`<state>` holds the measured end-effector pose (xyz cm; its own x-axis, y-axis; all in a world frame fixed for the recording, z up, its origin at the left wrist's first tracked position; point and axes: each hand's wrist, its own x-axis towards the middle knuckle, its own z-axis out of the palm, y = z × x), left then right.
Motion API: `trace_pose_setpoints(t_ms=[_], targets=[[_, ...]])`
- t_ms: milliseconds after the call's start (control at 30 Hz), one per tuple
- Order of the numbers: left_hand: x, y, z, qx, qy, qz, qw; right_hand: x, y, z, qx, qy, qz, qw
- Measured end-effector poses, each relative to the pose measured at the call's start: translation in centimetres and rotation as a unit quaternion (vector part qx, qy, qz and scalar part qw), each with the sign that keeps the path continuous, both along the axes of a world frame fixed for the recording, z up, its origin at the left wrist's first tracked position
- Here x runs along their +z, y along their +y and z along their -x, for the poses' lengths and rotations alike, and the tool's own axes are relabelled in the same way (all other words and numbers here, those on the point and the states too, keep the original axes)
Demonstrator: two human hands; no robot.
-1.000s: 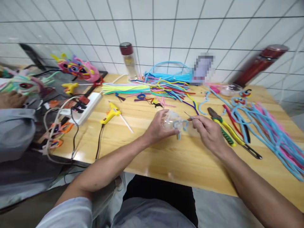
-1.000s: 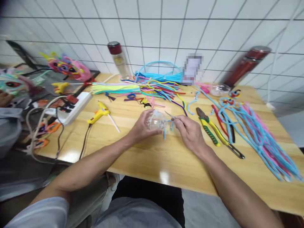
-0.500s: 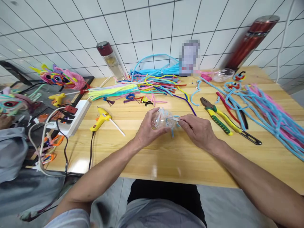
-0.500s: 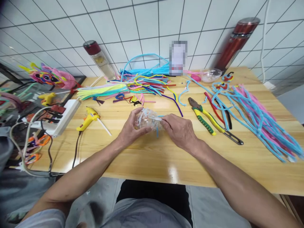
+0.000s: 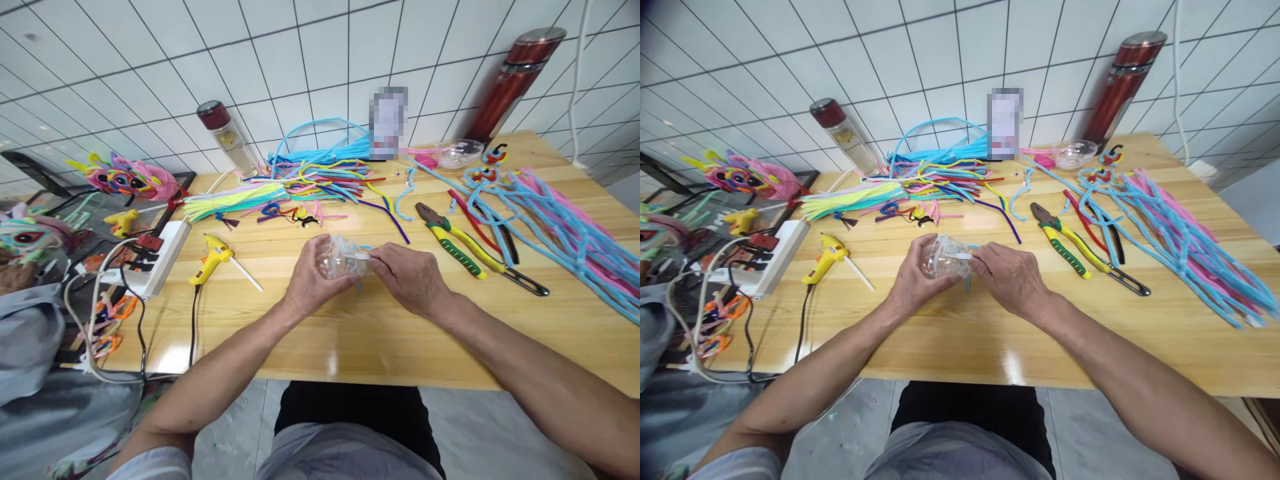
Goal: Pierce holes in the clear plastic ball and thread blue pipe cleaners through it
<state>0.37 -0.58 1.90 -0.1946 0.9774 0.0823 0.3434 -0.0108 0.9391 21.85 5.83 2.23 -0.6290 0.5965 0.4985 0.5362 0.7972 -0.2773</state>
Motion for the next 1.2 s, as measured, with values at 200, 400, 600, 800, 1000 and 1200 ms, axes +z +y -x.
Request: trace_pose_setpoints(t_ms=[200,400,600,800,1000,1200], targets=[[0.1,0.0,-0.1,-0.002,-0.011,0.006,1.0,-0.2,0.1,-0.1,-0.008,0.008,0.003,1.0],[0.3,0.0,-0.2,0.004,0.002,0.01,1.0,-0.4,0.1,-0.1,-0.015,0.0,-0.007,1.0],[-0.1,0.0,-0.2,0.005,0.027,-0.013,1.0,-0.4,-0.4,0.1,-0.042,-0.012,-0.023,0.999],[-0.5,0.0,-0.1,0.009,0.054,-0.028,0.998,-0.5,-0.7,0.5,-0.066,-0.016,-0.055,0.996],[-0.8,0.0,0.1,0.001,0.078,-0.039,0.996,-0.4,-0.7,0.6,-0.072,-0.019,-0.065,0.995],[-0.8,0.0,0.0,-0.001,0.119,-0.048,0.992,-0.2,-0.6,0.9,-0.074,-0.014,-0.047,0.996]])
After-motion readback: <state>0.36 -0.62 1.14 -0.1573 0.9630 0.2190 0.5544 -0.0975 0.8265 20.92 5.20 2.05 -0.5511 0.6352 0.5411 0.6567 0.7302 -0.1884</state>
